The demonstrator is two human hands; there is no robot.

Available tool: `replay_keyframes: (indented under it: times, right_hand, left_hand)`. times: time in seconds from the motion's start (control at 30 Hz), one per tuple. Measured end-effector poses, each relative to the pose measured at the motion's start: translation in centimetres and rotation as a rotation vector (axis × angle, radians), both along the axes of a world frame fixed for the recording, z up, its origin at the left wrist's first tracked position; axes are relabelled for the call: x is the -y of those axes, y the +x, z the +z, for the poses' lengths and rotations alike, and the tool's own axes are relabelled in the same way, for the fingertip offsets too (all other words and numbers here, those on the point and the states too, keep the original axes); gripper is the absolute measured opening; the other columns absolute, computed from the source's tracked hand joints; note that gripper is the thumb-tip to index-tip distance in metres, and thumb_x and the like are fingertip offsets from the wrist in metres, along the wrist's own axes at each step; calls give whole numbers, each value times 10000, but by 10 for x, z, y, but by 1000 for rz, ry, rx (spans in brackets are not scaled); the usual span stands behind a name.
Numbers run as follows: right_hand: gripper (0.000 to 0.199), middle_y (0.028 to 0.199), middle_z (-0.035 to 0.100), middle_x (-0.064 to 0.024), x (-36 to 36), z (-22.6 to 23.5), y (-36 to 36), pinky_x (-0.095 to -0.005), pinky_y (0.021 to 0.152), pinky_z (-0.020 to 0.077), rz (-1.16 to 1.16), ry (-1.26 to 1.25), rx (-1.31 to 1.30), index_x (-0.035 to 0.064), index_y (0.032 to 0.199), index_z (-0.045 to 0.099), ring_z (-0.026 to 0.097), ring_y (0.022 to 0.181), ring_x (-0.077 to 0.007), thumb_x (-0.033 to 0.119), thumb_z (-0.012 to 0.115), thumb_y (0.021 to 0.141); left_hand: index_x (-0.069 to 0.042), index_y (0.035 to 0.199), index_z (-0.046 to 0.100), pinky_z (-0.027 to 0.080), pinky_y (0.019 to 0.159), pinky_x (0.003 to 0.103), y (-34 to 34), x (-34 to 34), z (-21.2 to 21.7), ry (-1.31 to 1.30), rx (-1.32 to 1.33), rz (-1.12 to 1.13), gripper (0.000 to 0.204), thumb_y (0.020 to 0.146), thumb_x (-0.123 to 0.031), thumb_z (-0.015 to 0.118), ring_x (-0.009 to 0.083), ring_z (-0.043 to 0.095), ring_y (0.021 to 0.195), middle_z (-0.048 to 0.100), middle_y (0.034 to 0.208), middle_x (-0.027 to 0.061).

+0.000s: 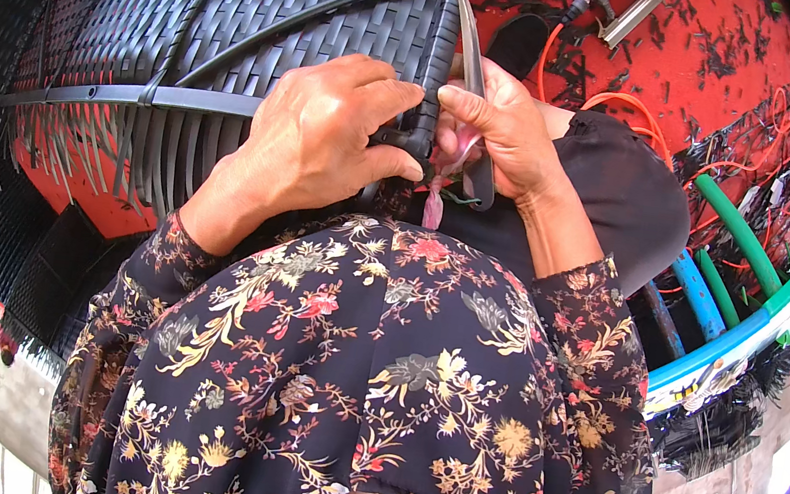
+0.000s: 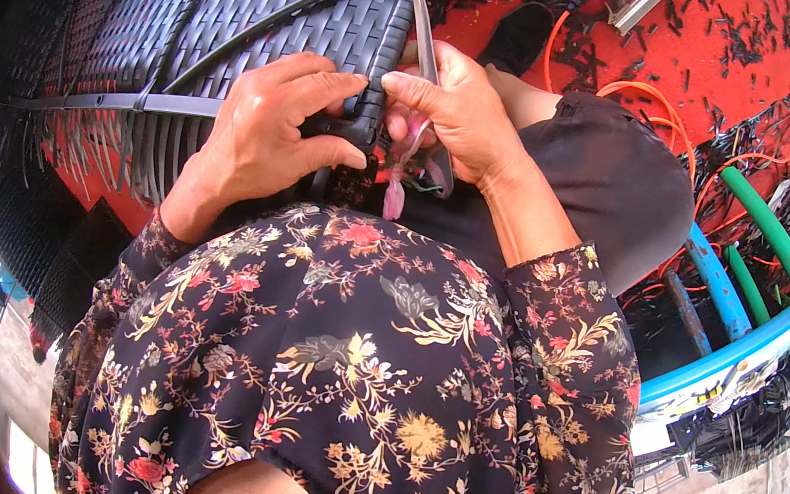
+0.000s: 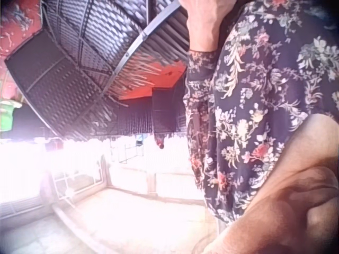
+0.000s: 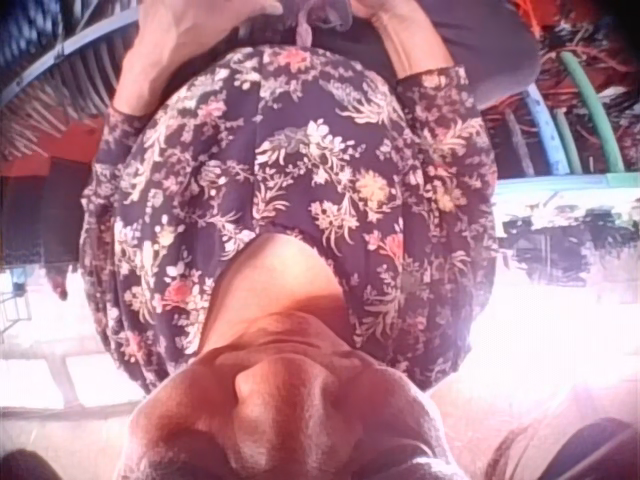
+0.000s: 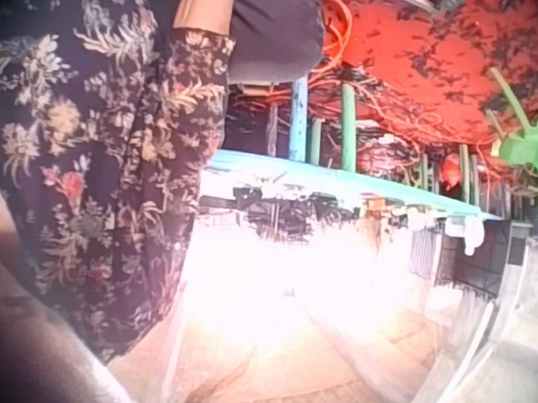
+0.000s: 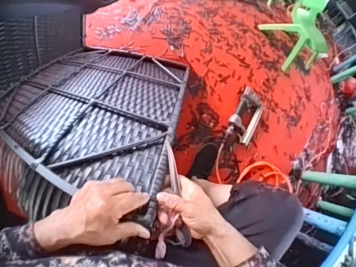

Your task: The person weaves black plastic strips through a furniture frame, uses a knife to trim the strips, and secures the woven material using pliers and by hand.

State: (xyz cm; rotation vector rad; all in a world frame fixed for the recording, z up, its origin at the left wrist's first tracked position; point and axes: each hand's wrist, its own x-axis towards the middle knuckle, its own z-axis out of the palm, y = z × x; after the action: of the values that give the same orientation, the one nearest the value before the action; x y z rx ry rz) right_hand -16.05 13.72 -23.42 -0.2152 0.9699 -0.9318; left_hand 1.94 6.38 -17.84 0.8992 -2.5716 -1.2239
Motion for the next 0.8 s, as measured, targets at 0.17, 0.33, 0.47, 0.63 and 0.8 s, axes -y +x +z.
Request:
replay_keyframes:
  times: [0.17,0.33,0.47,0.63,0.8]
  right_hand:
    - [310,699,550,-23,4,0,-2,-205,425,449,82,-1,-56,14,977,467,546,521,-72,179,676,819]
    - [333,700,543,-21,2,9,2,-222,455,450,86,35,-213,3,1044,462,540,531,-79,177,650,831]
    - [421,776,555,-50,-4,38,-4,-247,523,459,142,21,-470,6,1232,407,530,565,-93,133,569,865]
    - [549,815,522,-45,-28,91,-16,-202,532,428,417,-87,-749,83,1396,297,502,568,-69,52,459,872]
    - [509,1209,523,-201,-42,112,-18,-340,886,439,575,-164,-826,63,1310,413,537,1082,-344,-22,525,821]
  left_hand:
    - [-25,922,609,494,673,384,0,-1,2,36,54,10,444,573,-237,783,303,596,818,608,870,124]
    - [-18,897,592,481,594,315,-3,-2,2,52,28,86,489,512,-205,828,219,583,659,572,748,75]
    - [-31,846,571,480,571,292,-2,-3,1,65,73,152,489,477,-201,843,191,581,640,568,729,55]
    - [-38,828,563,475,574,294,-1,-4,1,89,87,155,486,468,-203,846,196,567,629,558,714,55]
    - [-48,799,549,454,560,322,-3,-2,3,61,40,146,463,472,-200,839,224,551,628,545,698,55]
